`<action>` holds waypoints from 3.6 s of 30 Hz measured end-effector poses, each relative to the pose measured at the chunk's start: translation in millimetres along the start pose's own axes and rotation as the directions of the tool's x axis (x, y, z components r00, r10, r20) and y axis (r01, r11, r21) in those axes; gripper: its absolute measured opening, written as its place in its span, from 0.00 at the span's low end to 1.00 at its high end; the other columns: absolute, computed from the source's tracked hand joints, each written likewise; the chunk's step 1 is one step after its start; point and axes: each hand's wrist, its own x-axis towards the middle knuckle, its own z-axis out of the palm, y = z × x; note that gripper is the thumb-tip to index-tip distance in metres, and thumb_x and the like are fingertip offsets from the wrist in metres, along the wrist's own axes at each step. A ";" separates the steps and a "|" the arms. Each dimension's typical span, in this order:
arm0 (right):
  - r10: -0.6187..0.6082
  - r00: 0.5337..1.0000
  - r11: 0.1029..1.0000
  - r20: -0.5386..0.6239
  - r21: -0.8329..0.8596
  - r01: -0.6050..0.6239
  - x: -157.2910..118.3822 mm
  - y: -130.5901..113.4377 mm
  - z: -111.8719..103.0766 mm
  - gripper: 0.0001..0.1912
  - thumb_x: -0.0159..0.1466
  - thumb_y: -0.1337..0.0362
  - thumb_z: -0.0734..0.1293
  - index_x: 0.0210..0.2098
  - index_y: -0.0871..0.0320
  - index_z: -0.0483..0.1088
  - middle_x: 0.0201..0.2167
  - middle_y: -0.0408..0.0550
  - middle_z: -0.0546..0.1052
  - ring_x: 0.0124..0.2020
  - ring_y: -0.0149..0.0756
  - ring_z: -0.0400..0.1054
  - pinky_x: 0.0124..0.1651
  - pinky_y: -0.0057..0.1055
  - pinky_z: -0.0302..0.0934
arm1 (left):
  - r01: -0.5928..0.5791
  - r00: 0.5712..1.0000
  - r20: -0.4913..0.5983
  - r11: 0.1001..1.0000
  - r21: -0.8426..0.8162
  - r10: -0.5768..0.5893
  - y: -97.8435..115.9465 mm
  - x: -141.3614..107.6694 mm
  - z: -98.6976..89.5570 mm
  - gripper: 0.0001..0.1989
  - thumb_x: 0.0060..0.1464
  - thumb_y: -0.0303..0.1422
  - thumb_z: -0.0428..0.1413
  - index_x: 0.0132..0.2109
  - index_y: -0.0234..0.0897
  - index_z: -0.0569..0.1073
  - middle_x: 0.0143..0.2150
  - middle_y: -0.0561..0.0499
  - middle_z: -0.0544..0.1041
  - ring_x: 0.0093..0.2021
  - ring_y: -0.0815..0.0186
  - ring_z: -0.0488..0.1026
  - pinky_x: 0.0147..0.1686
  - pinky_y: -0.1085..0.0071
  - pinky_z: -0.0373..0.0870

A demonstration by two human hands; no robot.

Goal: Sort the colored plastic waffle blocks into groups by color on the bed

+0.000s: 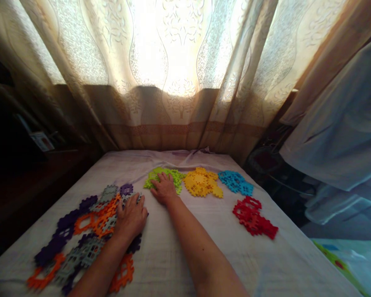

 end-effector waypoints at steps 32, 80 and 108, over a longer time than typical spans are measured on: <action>0.384 0.873 0.909 -0.300 0.292 -0.299 -18.5 15.1 26.8 0.25 0.66 0.52 0.60 0.58 0.58 0.67 0.61 0.61 0.66 0.63 0.50 0.58 0.62 0.50 0.51 | 0.019 0.999 -0.036 0.998 -0.061 -0.021 0.7 0.1 3.9 0.25 0.59 0.32 0.44 0.62 0.36 0.67 0.66 0.38 0.64 0.66 0.54 0.58 0.66 0.43 0.39; 0.251 0.961 0.957 -0.116 0.182 -0.227 -207.7 -169.8 -33.0 0.20 0.59 0.53 0.68 0.48 0.55 0.71 0.47 0.54 0.75 0.50 0.46 0.65 0.52 0.41 0.56 | 0.135 0.848 -0.303 0.731 -0.669 -0.434 -135.7 -155.5 -9.3 0.21 0.60 0.40 0.45 0.55 0.38 0.71 0.61 0.43 0.70 0.61 0.59 0.66 0.60 0.62 0.66; 0.219 0.965 0.951 -0.144 0.252 -0.178 -250.6 -118.1 -50.3 0.19 0.62 0.61 0.65 0.52 0.55 0.71 0.50 0.52 0.75 0.51 0.42 0.67 0.55 0.38 0.58 | 0.254 0.812 -0.207 0.651 -0.715 -0.545 -118.6 -162.5 -31.6 0.22 0.53 0.41 0.48 0.51 0.38 0.72 0.53 0.43 0.75 0.49 0.56 0.75 0.53 0.57 0.72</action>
